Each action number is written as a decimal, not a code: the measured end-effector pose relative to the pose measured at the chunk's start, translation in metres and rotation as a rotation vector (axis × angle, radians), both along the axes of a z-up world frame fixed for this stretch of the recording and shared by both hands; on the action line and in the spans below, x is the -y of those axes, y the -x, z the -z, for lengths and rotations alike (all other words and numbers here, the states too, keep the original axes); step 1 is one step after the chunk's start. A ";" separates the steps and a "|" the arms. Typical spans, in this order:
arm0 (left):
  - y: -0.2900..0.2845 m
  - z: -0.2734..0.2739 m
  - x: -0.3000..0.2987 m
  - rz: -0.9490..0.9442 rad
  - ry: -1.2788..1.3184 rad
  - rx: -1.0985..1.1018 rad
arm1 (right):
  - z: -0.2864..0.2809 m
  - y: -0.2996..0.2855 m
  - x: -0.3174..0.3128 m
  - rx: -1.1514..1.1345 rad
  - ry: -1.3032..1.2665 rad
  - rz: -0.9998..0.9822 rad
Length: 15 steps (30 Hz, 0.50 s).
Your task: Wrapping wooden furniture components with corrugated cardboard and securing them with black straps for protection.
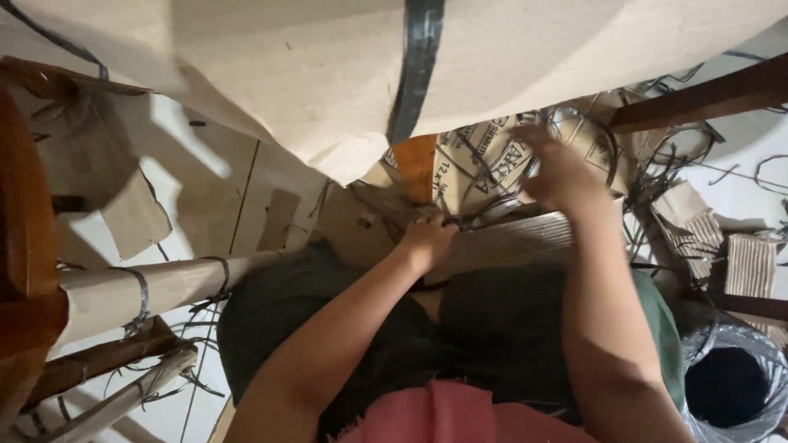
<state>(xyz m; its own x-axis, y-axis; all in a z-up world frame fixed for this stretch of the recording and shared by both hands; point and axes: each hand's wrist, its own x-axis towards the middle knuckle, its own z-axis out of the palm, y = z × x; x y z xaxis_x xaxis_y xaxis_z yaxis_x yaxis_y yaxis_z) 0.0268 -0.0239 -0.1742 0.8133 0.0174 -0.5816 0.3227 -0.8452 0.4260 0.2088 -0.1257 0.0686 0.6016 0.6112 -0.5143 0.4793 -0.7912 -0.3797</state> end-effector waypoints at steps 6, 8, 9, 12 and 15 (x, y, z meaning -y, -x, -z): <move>-0.010 -0.031 0.016 -0.042 0.169 -0.196 | 0.127 -0.014 -0.005 -0.252 0.339 -0.434; -0.012 -0.054 0.008 -0.021 0.172 -0.191 | 0.147 -0.015 -0.010 -0.114 0.255 -0.328; -0.011 -0.065 0.006 -0.001 0.176 -0.192 | 0.158 -0.014 -0.012 0.016 0.170 -0.224; -0.015 -0.057 0.009 0.041 0.133 -0.190 | 0.238 -0.021 -0.018 0.244 0.101 -0.048; -0.016 -0.080 0.007 0.076 0.107 -0.203 | 0.197 0.006 -0.041 0.346 0.295 -0.099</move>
